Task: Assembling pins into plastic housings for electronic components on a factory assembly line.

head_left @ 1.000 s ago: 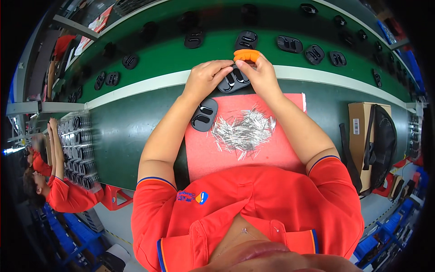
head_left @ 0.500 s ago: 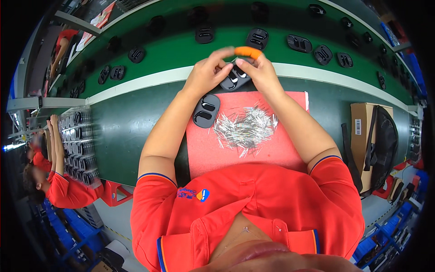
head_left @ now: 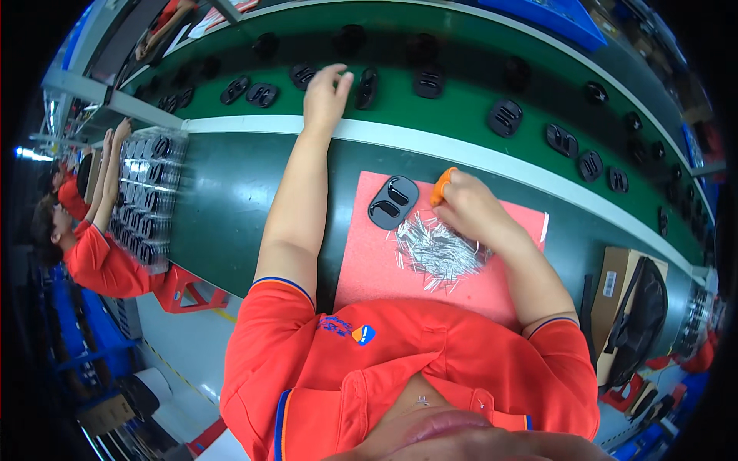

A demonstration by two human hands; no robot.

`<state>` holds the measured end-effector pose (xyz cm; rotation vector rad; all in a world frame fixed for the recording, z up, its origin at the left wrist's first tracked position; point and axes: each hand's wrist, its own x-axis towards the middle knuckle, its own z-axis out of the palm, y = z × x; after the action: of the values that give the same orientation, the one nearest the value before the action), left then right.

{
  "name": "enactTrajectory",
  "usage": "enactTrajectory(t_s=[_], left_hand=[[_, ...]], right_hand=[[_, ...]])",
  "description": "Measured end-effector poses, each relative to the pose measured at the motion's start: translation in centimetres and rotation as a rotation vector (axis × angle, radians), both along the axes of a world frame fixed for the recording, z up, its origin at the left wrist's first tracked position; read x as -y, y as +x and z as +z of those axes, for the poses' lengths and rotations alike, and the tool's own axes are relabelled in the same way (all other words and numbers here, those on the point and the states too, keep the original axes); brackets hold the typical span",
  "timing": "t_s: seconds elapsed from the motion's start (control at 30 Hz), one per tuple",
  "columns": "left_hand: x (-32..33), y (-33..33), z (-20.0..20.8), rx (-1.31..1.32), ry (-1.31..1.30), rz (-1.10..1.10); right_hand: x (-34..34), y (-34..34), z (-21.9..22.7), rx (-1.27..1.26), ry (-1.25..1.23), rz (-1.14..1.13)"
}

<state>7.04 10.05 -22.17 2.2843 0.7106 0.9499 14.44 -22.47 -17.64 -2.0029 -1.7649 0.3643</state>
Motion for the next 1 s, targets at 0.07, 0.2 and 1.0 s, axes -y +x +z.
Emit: enactTrajectory(t_s=[0.07, 0.2, 1.0], left_hand=[[-2.0, -0.8, 0.0, 0.199, 0.305, 0.286], [-3.8, -2.2, -1.0, -0.121, 0.225, 0.681], [9.4, 3.0, 0.1, 0.430, -0.535, -0.394]], right_hand=[[-0.4, -1.2, 0.4, 0.081, -0.032, -0.027], [-0.9, -2.0, 0.8, 0.230, -0.046, -0.022], [-1.4, -0.6, 1.4, 0.172, -0.098, -0.089]])
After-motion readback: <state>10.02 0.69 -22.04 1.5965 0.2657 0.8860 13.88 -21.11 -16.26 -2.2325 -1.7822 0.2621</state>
